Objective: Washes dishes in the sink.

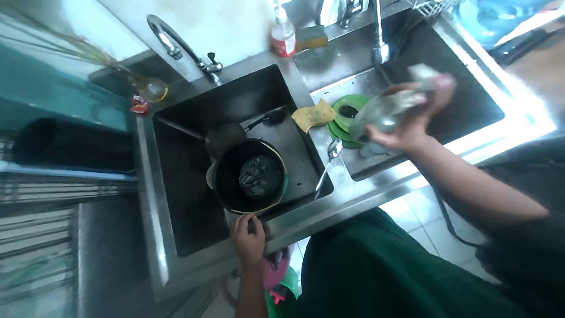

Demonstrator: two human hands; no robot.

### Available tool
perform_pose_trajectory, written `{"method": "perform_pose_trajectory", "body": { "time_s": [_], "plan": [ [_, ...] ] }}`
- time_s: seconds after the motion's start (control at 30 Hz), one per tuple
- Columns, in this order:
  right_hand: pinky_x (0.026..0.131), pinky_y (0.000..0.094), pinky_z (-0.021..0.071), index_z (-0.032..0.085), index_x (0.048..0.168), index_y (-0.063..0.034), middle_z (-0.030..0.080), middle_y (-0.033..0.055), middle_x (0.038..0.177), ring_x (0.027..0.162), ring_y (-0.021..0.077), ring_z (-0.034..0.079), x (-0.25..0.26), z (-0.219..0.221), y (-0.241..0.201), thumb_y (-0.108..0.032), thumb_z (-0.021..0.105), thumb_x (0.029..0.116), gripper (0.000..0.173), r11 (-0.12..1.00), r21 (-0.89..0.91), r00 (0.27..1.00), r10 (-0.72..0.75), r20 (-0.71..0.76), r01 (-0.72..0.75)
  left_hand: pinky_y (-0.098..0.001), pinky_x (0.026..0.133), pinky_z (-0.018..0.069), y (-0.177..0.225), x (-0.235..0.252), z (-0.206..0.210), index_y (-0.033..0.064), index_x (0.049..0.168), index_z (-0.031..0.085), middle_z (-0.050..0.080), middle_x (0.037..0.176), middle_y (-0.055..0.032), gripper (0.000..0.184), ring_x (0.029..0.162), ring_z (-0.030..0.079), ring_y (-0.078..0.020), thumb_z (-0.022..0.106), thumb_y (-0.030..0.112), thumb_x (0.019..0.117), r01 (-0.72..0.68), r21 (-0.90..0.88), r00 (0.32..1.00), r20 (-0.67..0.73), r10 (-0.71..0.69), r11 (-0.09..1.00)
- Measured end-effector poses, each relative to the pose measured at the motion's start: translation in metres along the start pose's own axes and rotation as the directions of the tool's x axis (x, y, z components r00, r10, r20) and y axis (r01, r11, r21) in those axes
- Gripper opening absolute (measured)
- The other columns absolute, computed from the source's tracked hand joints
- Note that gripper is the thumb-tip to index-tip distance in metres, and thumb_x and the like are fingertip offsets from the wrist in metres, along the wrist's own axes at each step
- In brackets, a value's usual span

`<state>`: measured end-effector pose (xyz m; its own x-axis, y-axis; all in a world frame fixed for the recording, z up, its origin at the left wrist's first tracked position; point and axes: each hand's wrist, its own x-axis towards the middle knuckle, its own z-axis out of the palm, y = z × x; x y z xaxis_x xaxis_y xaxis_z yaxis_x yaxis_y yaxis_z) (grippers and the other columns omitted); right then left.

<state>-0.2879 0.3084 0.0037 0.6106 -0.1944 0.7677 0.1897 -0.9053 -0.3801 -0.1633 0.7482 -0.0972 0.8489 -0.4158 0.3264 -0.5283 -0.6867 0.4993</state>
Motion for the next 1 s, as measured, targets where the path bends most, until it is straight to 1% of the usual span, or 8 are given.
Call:
{"method": "perform_pose_trajectory", "body": {
  "time_s": [0.07, 0.2, 0.27, 0.37, 0.53, 0.7, 0.83, 1.0],
  "plan": [
    [0.076, 0.0565, 0.0596, 0.042, 0.149, -0.0015, 0.069, 0.0215, 0.113, 0.093, 0.0349, 0.072, -0.025, 0.006, 0.016, -0.031, 0.085, 0.066, 0.098, 0.994, -0.006, 0.964, 0.103, 0.245, -0.105, -0.0466, 0.09, 0.0551, 0.001, -0.001, -0.001, -0.0046, 0.094, 0.074, 0.072, 0.097, -0.0214, 0.022, 0.096, 0.069, -0.0362, 0.06, 0.012, 0.0915, 0.002, 0.011, 1.0, 0.026, -0.002, 1.0],
    [0.079, 0.0472, 0.061, 0.037, 0.148, 0.0, 0.07, 0.0169, 0.108, 0.094, 0.0255, 0.071, -0.018, 0.007, 0.023, -0.043, 0.082, 0.072, 0.098, 0.979, 0.045, 0.928, 0.171, 0.33, -0.197, -0.0463, 0.09, 0.0553, 0.0, -0.003, -0.002, -0.0055, 0.095, 0.073, 0.071, 0.097, -0.0224, 0.021, 0.096, 0.069, -0.0363, 0.061, 0.011, 0.092, 0.005, 0.033, 1.0, 0.029, -0.006, 0.999],
    [0.073, 0.0542, 0.0599, 0.046, 0.144, 0.0045, 0.071, 0.0208, 0.108, 0.09, 0.0339, 0.072, -0.009, 0.013, 0.027, -0.037, 0.083, 0.067, 0.095, 0.981, 0.029, 0.913, 0.169, 0.372, -0.193, -0.0459, 0.091, 0.0552, 0.0, -0.001, 0.001, -0.0051, 0.095, 0.074, 0.071, 0.097, -0.0224, 0.021, 0.096, 0.069, -0.036, 0.061, 0.011, 0.0917, 0.004, 0.033, 1.0, 0.029, -0.005, 0.999],
    [0.073, 0.0558, 0.0594, 0.049, 0.143, 0.0029, 0.071, 0.022, 0.113, 0.091, 0.0374, 0.072, -0.003, 0.029, 0.041, -0.036, 0.082, 0.0668, 0.092, 0.994, 0.06, 0.91, 0.059, 0.411, -0.092, -0.0464, 0.092, 0.0548, 0.0, 0.0, 0.001, -0.0053, 0.095, 0.074, 0.072, 0.098, -0.0225, 0.021, 0.098, 0.069, -0.0366, 0.06, 0.011, 0.0916, 0.007, 0.044, 0.999, 0.032, -0.009, 0.999],
    [0.067, 0.0581, 0.0581, 0.051, 0.14, 0.0, 0.072, 0.0192, 0.102, 0.08, 0.0377, 0.072, 0.007, 0.045, 0.05, -0.034, 0.081, 0.0675, 0.086, 0.993, 0.071, 0.874, 0.053, 0.483, -0.099, -0.0477, 0.091, 0.0551, 0.001, -0.003, 0.001, -0.0058, 0.096, 0.074, 0.072, 0.099, -0.0227, 0.023, 0.098, 0.07, -0.0375, 0.06, 0.013, 0.0927, 0.017, 0.051, 1.0, 0.014, -0.017, 0.999],
    [0.071, 0.0616, 0.0561, 0.05, 0.141, -0.0053, 0.071, 0.0178, 0.105, 0.084, 0.0394, 0.07, 0.023, 0.057, 0.058, -0.028, 0.087, 0.0667, 0.086, 0.987, -0.015, 0.7, 0.122, 0.704, -0.157, -0.0477, 0.091, 0.055, 0.002, -0.005, 0.001, -0.0052, 0.097, 0.074, 0.072, 0.1, -0.0233, 0.023, 0.099, 0.069, -0.038, 0.06, 0.012, 0.0929, 0.036, 0.057, 0.999, 0.004, -0.036, 0.998],
    [0.073, 0.0649, 0.0543, 0.037, 0.153, -0.0183, 0.07, 0.0183, 0.115, 0.087, 0.0428, 0.07, 0.046, 0.062, 0.055, -0.029, 0.09, 0.0704, 0.099, 0.973, -0.149, 0.499, 0.22, 0.838, -0.178, -0.0464, 0.09, 0.0554, 0.001, -0.005, 0.002, -0.0045, 0.097, 0.074, 0.072, 0.1, -0.0229, 0.022, 0.099, 0.069, -0.0372, 0.06, 0.012, 0.093, 0.043, 0.067, 0.999, 0.0, -0.043, 0.997],
    [0.074, 0.0642, 0.0535, 0.043, 0.147, -0.0141, 0.07, 0.0179, 0.112, 0.089, 0.0426, 0.069, 0.057, 0.066, 0.051, -0.025, 0.089, 0.0711, 0.09, 0.974, -0.165, 0.447, 0.217, 0.868, -0.153, -0.0479, 0.092, 0.0549, 0.0, -0.006, 0.002, -0.0051, 0.098, 0.074, 0.072, 0.101, -0.0238, 0.022, 0.1, 0.069, -0.0385, 0.061, 0.011, 0.0928, 0.055, 0.062, 0.998, 0.005, -0.055, 0.997]
  ]
}}
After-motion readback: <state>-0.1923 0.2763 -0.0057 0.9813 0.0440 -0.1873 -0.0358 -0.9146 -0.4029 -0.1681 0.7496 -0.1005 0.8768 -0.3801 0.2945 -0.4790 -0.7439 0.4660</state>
